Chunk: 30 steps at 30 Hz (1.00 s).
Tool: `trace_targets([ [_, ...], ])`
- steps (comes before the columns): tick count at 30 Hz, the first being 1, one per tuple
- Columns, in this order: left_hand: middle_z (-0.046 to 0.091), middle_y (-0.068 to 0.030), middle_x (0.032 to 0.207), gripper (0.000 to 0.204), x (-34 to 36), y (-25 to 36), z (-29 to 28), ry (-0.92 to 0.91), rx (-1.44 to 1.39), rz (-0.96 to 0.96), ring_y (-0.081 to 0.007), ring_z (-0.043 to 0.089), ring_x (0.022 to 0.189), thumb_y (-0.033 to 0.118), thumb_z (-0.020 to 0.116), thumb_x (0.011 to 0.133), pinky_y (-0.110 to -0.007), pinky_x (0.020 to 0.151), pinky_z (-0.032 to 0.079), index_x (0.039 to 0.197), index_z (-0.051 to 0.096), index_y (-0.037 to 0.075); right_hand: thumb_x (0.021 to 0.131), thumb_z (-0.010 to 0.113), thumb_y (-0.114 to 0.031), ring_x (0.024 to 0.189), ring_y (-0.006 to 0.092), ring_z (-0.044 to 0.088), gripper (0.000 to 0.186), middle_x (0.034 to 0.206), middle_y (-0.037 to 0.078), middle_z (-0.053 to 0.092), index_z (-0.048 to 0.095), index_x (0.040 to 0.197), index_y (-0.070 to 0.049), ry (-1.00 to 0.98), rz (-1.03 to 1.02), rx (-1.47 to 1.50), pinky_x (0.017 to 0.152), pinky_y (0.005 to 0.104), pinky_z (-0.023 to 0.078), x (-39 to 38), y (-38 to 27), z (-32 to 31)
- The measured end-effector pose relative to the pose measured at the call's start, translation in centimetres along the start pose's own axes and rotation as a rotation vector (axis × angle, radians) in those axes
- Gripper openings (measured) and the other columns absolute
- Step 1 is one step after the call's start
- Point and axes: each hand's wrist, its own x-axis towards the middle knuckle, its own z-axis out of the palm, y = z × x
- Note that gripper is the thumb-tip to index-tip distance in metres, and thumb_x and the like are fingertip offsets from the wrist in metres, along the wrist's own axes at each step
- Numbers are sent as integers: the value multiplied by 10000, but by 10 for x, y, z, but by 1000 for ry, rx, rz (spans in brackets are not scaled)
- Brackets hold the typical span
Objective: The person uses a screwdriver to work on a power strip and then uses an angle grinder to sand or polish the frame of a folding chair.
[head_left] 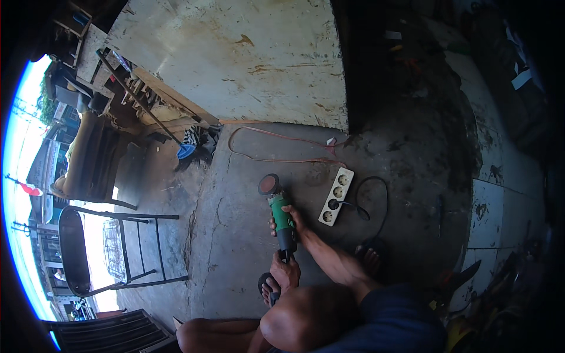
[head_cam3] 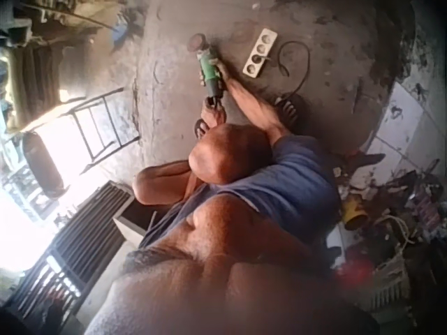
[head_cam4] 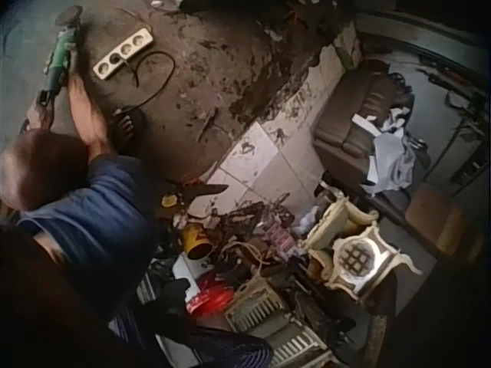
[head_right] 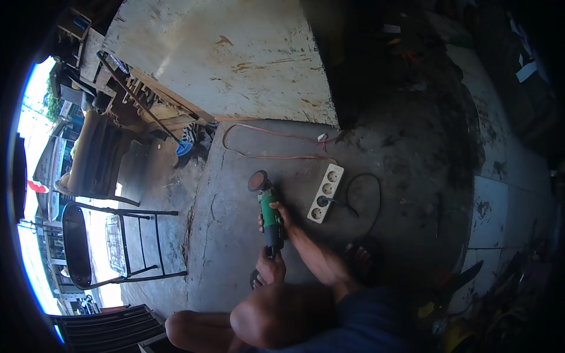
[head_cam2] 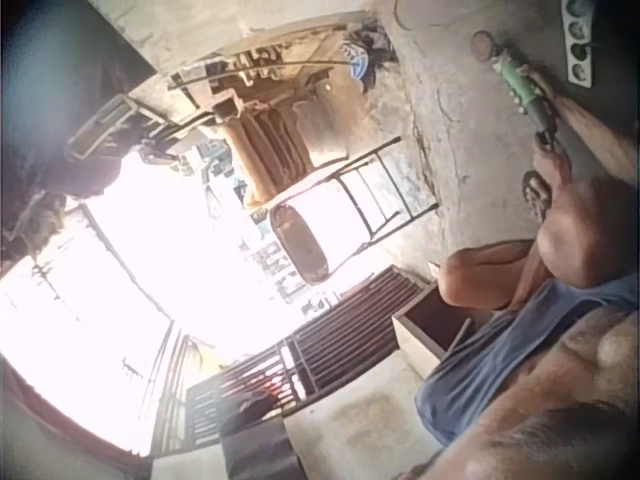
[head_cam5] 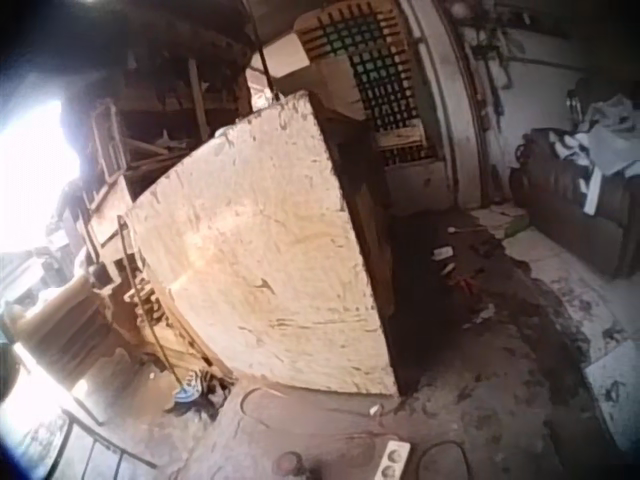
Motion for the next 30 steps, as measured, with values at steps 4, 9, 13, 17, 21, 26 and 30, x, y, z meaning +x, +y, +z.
trace_targets([
  [4,701,-242,1009,361,5,-4,-3,16,42,42,-442,667,979,213,742,857,-488,850,506,1122,616,2,826,691,-362,786,277,644,468,894,148,624,538,1122,-34,-21,25,27,732,465,561,-5,5,7],
  [9,608,-225,1151,686,8,3,-16,-431,-327,-139,-364,639,1058,409,756,863,-450,903,520,1298,453,-27,839,681,-375,795,272,654,475,924,147,631,543,1136,-31,45,39,-95,727,467,572,-10,2,7],
  [13,573,-158,1218,724,35,1,-15,-663,-1045,-222,-267,619,1069,456,643,961,-429,927,521,1438,342,3,864,648,-360,802,281,674,499,951,158,657,526,1214,-26,-74,56,-223,764,468,579,-21,-8,30],
  [17,633,-146,1042,539,53,11,-16,-664,-1113,-166,-261,676,842,440,645,948,-420,723,583,1282,479,52,874,675,-421,906,277,688,546,1012,159,690,537,1241,-41,-9,54,-948,829,413,559,-34,-28,82],
  [21,640,-141,954,500,62,14,-35,-643,-1248,-158,-274,694,781,354,692,921,-410,673,611,1266,459,75,881,704,-494,1048,337,651,576,1110,200,668,605,1173,-8,190,-131,-1650,920,441,502,-54,-46,155],
  [26,606,-146,1040,603,55,55,-40,-591,-1319,-143,-286,688,826,242,770,853,-412,671,608,1306,407,77,892,663,-223,1041,431,661,334,1109,219,678,640,1149,-10,900,-482,-2703,865,498,531,-105,-99,124],
  [30,590,-135,1041,639,61,62,-41,-569,-1310,-143,-277,683,808,203,817,801,-403,640,602,1278,411,74,854,666,-156,1014,411,677,269,1141,200,685,676,1067,8,1110,100,-2610,875,500,524,-111,-105,103],
])
